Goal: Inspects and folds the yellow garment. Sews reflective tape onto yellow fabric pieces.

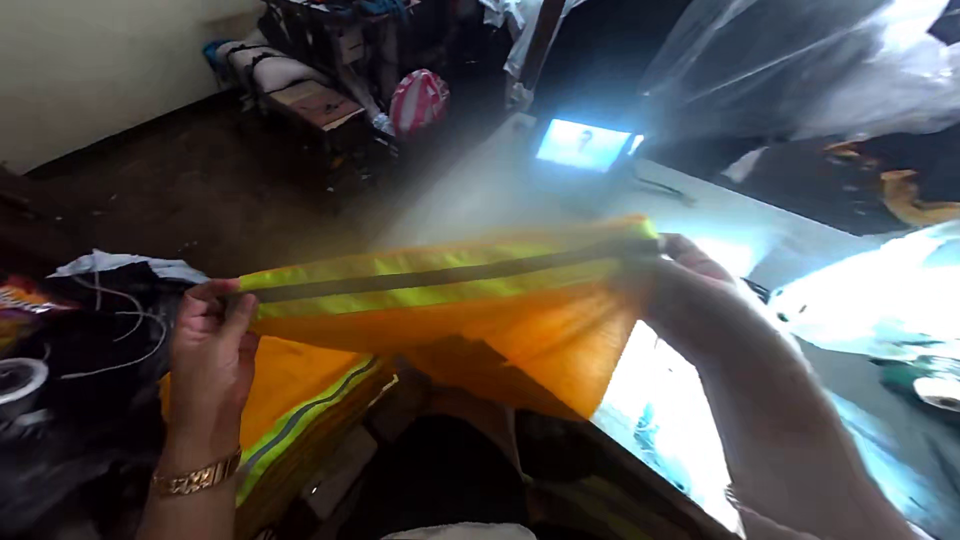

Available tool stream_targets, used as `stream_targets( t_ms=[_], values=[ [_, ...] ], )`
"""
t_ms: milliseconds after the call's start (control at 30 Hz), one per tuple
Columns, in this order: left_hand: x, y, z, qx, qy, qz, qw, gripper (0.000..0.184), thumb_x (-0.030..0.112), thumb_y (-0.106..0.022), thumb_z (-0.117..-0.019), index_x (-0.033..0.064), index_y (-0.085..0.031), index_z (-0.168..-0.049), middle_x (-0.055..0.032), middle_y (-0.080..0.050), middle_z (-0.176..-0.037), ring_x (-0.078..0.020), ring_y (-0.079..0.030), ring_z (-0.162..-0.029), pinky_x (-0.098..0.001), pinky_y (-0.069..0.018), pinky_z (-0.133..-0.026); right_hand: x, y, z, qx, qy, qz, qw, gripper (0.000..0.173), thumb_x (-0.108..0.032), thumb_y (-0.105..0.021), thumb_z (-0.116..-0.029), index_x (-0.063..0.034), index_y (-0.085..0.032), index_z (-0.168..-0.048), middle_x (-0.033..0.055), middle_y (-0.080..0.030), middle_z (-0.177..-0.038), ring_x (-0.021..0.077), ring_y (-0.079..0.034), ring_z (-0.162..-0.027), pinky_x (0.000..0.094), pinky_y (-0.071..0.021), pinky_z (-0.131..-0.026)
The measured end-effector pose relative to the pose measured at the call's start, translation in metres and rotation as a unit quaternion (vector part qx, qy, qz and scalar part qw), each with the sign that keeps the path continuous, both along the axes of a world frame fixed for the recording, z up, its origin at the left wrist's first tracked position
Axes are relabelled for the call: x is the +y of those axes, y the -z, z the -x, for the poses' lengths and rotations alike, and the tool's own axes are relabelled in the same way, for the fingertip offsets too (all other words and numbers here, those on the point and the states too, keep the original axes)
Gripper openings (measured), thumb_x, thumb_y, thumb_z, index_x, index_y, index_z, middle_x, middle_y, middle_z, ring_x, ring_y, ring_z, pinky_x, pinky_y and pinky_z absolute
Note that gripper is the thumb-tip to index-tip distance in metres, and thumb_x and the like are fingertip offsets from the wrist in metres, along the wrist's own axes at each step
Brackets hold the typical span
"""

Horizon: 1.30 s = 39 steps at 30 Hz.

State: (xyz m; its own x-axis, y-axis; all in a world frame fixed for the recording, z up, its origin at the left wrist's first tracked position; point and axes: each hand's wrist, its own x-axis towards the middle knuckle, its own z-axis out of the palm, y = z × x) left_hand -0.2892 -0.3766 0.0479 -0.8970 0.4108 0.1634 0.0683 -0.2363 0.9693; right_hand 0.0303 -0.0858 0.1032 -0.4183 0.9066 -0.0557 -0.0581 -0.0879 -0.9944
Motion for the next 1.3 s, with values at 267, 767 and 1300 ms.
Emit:
stream_targets(
  t_ms=[267, 767, 1300],
  values=[
    [-0.006, -0.009, 0.042, -0.028, -0.019, 0.081, 0.996, 0.039, 0.012, -0.058, -0.1026, 0.0171, -0.047, -0.140, 0.0031, -0.061, -0.124, -0.0070, -0.065, -0.104, -0.0306, -0.0572, -0.087, 0.001, -0.001, 0.051, 0.019, 0.020, 0.016, 0.999, 0.009, -0.009, -0.051, -0.1040, -0.0176, -0.054, -0.105, -0.0071, -0.066, -0.085, 0.0022, -0.066, -0.073, 0.0235, -0.0600, -0.067],
    [-0.232, 0.050, 0.070, -0.006, -0.296, 0.197, 0.934, 0.038, 0.007, -0.053, -0.1024, 0.0071, -0.046, -0.139, -0.0003, -0.055, -0.129, -0.0059, -0.061, -0.108, -0.0288, -0.0545, -0.092, -0.117, 0.101, 0.225, -0.127, -0.252, -0.034, 0.959, 0.032, -0.007, -0.064, -0.0978, 0.0014, -0.054, -0.127, 0.0124, -0.063, -0.105, 0.0158, -0.064, -0.082, 0.0367, -0.0574, -0.075],
    [-0.258, 0.177, -0.029, -0.020, -0.187, 0.574, 0.797, 0.041, 0.010, -0.067, -0.0955, -0.0006, -0.061, -0.135, -0.0313, -0.047, -0.147, -0.0457, -0.049, -0.135, -0.0578, -0.0428, -0.109, -0.163, 0.184, 0.198, -0.418, -0.340, -0.174, 0.824, 0.040, -0.015, -0.060, -0.1023, -0.0034, -0.054, -0.140, 0.0294, -0.052, -0.141, 0.0477, -0.056, -0.125, 0.0619, -0.0494, -0.100]
  ],
)
